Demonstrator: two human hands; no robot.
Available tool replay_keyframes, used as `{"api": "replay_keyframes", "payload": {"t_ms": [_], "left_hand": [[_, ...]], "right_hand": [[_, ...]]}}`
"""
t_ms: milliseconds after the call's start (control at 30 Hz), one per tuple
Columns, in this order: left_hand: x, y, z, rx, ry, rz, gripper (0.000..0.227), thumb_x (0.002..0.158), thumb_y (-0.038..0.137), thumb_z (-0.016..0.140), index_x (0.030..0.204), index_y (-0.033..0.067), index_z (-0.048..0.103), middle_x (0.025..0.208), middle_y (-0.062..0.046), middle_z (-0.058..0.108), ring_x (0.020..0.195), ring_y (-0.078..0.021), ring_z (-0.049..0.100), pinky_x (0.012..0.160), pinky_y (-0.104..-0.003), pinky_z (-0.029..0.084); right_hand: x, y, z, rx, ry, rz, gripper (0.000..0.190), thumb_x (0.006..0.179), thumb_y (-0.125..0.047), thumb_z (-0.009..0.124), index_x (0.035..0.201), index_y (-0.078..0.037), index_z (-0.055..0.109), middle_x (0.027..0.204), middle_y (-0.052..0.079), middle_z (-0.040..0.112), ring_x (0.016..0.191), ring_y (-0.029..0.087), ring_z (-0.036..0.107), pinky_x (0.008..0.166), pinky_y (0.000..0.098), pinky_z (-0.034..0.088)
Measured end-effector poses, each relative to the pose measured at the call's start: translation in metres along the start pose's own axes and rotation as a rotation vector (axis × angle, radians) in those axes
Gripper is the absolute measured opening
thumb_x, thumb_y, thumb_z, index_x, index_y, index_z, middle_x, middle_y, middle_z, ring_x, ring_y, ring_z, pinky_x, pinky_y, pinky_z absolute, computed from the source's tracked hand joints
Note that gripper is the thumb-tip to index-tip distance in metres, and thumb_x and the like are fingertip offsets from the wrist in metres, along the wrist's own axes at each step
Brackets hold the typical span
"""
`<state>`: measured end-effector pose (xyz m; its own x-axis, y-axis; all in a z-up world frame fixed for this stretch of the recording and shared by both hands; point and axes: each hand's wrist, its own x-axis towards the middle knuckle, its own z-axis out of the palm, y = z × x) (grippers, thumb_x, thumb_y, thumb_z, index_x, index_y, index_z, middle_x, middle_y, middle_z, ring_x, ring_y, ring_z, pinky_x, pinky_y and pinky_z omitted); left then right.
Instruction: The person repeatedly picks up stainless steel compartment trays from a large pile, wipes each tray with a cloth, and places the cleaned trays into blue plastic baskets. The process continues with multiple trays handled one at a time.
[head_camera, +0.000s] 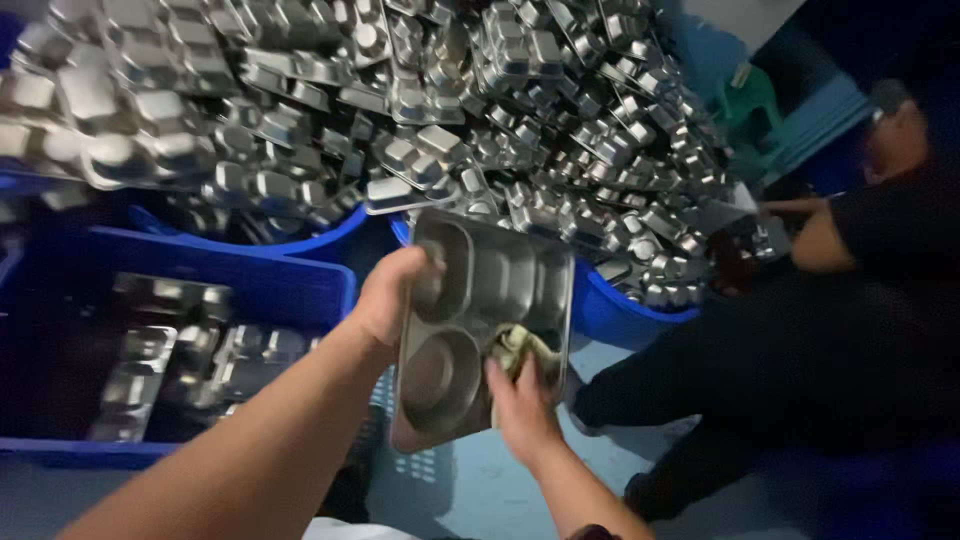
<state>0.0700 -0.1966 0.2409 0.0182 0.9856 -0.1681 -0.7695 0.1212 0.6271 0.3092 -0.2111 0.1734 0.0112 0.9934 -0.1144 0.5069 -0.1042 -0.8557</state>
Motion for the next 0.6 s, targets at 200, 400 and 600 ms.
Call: {"api": "replay_keyframes", "payload": {"t_ms": [200,400,600], "left_hand": [[-0.082,0.025,0.004,0.192,-0.155,0.080,0.040,0.072,0.023,0.063,0.109,0.0078,0.069,0.094,-0.003,0.070,0.084,-0.0165,0.067,0.077,-0.038,0.058],[-0.107,0.072,-0.010,0.324,0.012,0.084,0.040,0.069,0.020,0.064,0.105,0.0029,0.071,0.090,-0.008,0.073,0.077,-0.0215,0.070,0.071,-0.035,0.058],[-0.152,0.088,-0.027,0.853,0.083,0.335,0.045,0.066,0.017,0.071,0.110,0.0071,0.068,0.082,-0.004,0.073,0.072,-0.0161,0.070,0.069,-0.030,0.056]], "right_hand": [[-0.049,-0.032,0.036,0.714,-0.188,0.448,0.068,0.099,-0.061,0.036,0.132,-0.008,0.062,0.124,0.013,0.070,0.113,0.031,0.067,0.100,0.0453,0.050],[-0.127,-0.103,0.080,1.124,-0.306,0.487,0.063,0.096,-0.061,0.043,0.129,-0.010,0.063,0.123,0.010,0.071,0.109,0.027,0.068,0.094,0.0437,0.055],[-0.193,-0.139,0.134,0.902,-0.401,0.272,0.056,0.098,-0.050,0.053,0.133,-0.008,0.064,0.129,0.009,0.070,0.115,0.024,0.066,0.098,0.0405,0.052]]}}
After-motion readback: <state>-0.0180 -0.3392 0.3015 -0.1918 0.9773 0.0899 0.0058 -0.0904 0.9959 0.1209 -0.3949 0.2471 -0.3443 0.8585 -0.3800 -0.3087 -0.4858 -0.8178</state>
